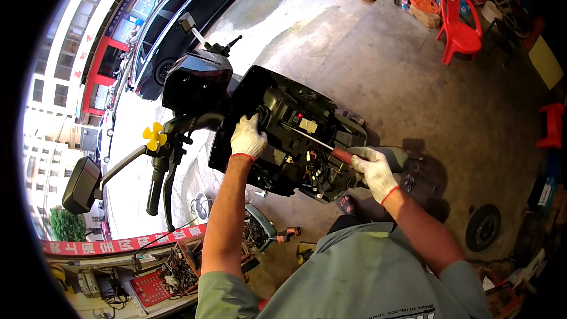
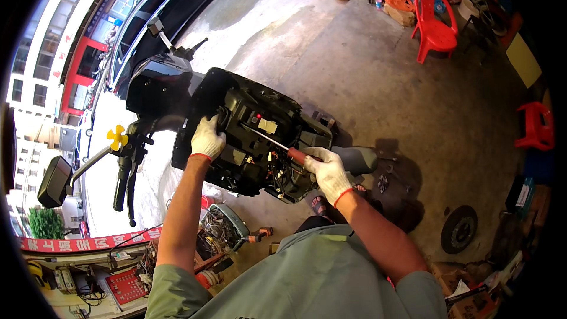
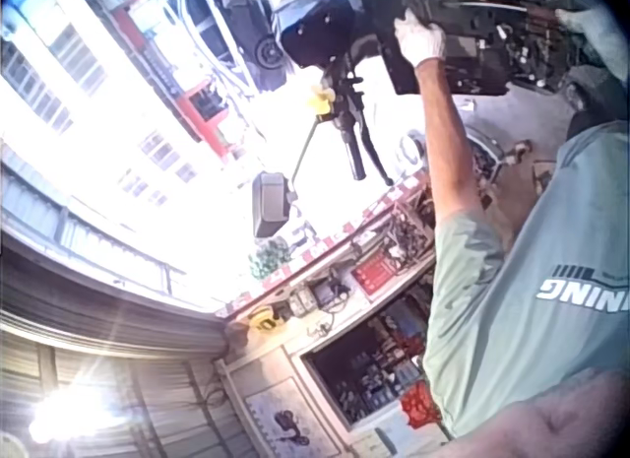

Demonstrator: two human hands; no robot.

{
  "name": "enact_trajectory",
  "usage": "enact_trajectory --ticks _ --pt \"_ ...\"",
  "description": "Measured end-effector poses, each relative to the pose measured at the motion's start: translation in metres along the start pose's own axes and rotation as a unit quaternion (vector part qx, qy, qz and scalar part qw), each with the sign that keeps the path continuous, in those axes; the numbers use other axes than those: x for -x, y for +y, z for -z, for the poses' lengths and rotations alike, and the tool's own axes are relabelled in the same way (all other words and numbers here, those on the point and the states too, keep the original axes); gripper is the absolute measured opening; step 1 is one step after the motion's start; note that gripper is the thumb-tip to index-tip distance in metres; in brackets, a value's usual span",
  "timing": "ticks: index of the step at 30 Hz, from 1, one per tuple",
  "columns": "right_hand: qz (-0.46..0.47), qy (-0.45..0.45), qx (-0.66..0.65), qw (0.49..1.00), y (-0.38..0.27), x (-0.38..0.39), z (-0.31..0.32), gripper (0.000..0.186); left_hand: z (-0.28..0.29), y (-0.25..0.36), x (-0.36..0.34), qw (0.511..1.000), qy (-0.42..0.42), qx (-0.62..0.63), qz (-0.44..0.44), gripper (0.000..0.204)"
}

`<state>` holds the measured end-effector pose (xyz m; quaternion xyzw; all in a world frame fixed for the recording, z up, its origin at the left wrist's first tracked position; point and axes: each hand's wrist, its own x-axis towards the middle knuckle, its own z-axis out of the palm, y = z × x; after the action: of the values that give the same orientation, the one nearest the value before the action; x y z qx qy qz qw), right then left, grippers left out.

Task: The person works on the internal components of a scooter, using a screwdriver to manipulate parts and wiring inside the front housing and side panel.

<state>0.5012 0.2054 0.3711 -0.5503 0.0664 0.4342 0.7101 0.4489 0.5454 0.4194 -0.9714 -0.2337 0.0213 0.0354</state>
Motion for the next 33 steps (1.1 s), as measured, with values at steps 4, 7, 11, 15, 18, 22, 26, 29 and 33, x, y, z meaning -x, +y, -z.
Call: enact_trajectory --ticks 4,7,11,15,18,22,26,29,33 --pt "0.306 0.041 0.254 0.916 0.020 -0.009 0.009 0.036 -0.001 0.001 -0.001 1.000 0.010 0.009 -0.012 0.055" --pt "0.341 0.053 0.467 0.814 -0.007 0.020 -0.005 0.042 -0.005 -0.009 0.006 1.000 0.004 0.000 -0.008 0.056" --pt "0.352 0.075 0.407 0.839 0.005 0.016 -0.007 0.039 -0.007 -0.007 0.002 1.000 0.007 0.003 -0.015 0.058" --pt "0.281 0.061 0.184 0.940 0.031 -0.013 0.003 0.035 -0.002 -0.001 -0.002 1.000 0.003 0.008 -0.012 0.058" --pt "0.037 0.001 -0.001 0.999 0.013 -0.008 0.001 0.037 -0.002 -0.002 0.001 1.000 0.003 0.005 -0.004 0.058" --pt "0.363 0.107 0.404 0.833 0.004 0.011 0.000 0.041 -0.002 -0.004 0.003 1.000 0.002 0.010 -0.011 0.057" --pt "0.381 0.055 0.505 0.772 0.000 0.016 -0.001 0.042 -0.005 -0.007 0.004 1.000 0.012 0.009 -0.015 0.057" --pt "0.388 0.071 0.481 0.783 0.004 0.013 -0.001 0.041 -0.006 -0.004 0.002 1.000 0.018 0.011 -0.016 0.057" --pt "0.397 0.085 0.426 0.808 0.005 0.011 -0.004 0.038 -0.005 -0.004 0.001 1.000 0.008 0.006 -0.013 0.057"
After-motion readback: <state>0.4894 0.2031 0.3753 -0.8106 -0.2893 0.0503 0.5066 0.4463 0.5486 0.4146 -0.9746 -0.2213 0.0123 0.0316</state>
